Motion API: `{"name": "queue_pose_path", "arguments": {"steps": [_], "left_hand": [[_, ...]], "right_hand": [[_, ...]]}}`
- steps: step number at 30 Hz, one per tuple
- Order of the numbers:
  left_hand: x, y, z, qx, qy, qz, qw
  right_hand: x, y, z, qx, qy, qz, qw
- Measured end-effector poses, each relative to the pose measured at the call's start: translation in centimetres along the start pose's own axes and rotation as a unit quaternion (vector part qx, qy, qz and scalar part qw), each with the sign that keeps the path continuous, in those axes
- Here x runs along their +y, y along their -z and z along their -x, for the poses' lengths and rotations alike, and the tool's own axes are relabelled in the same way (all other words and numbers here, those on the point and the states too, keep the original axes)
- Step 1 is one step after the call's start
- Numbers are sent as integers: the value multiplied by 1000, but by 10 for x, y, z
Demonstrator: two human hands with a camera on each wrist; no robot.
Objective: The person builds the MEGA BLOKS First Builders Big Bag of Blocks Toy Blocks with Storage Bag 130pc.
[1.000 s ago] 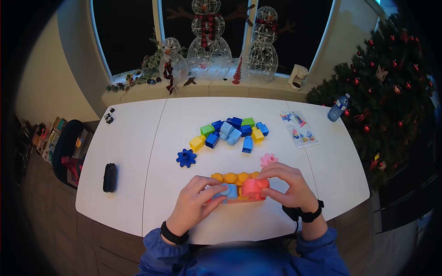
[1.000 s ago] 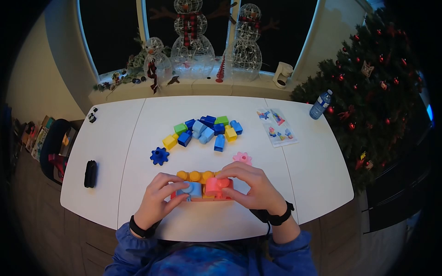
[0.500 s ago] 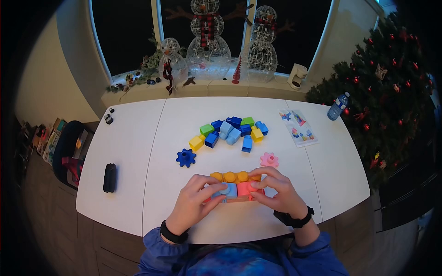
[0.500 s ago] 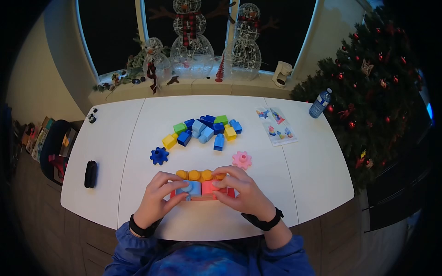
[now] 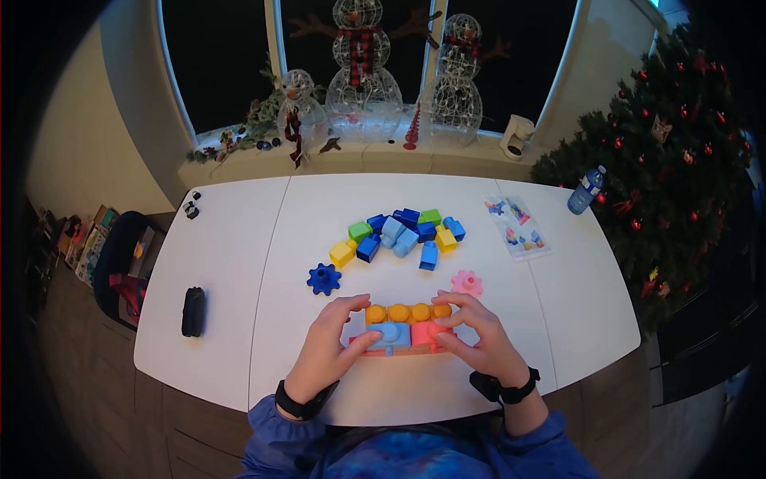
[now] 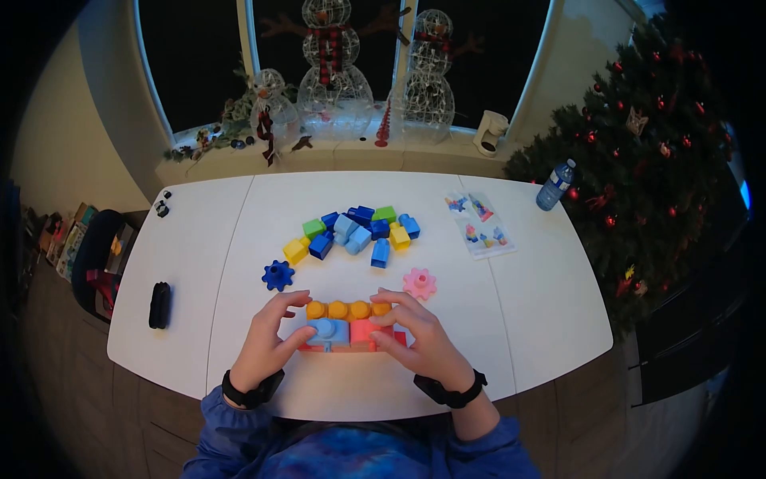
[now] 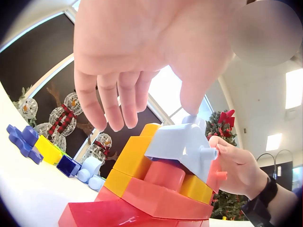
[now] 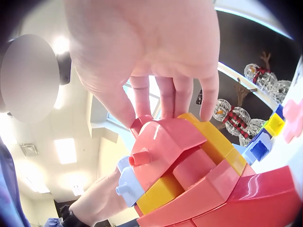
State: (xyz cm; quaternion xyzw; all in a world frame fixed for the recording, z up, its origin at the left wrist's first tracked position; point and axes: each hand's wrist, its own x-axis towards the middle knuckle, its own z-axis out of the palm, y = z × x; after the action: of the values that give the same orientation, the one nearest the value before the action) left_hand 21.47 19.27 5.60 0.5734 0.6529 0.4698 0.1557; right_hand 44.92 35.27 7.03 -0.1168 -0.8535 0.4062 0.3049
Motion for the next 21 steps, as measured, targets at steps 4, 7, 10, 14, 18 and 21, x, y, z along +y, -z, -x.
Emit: {"name": "queue_pose_path", "arguments": {"steps": [4, 7, 10, 14, 18, 21], "left_hand": [[-1, 1, -4, -43, 2, 12, 999], [-1, 1, -7, -54, 16, 21, 998], [-1, 1, -7, -57, 17, 19, 998], [-5, 1, -8, -60, 22, 30, 998], [-10, 10, -16, -68, 10, 32, 997], [-33, 21, -43, -5, 34, 0, 999]], "right_hand": [[3, -1, 3, -7, -32, -28, 999], [6, -2, 4, 0, -20, -31, 999], [6, -1, 4, -4, -23, -32, 999], [6, 0, 3, -8, -33, -39, 999], [8, -1, 2, -5, -23, -37, 999], [8, 0, 1, -8, -15, -32, 999]]}}
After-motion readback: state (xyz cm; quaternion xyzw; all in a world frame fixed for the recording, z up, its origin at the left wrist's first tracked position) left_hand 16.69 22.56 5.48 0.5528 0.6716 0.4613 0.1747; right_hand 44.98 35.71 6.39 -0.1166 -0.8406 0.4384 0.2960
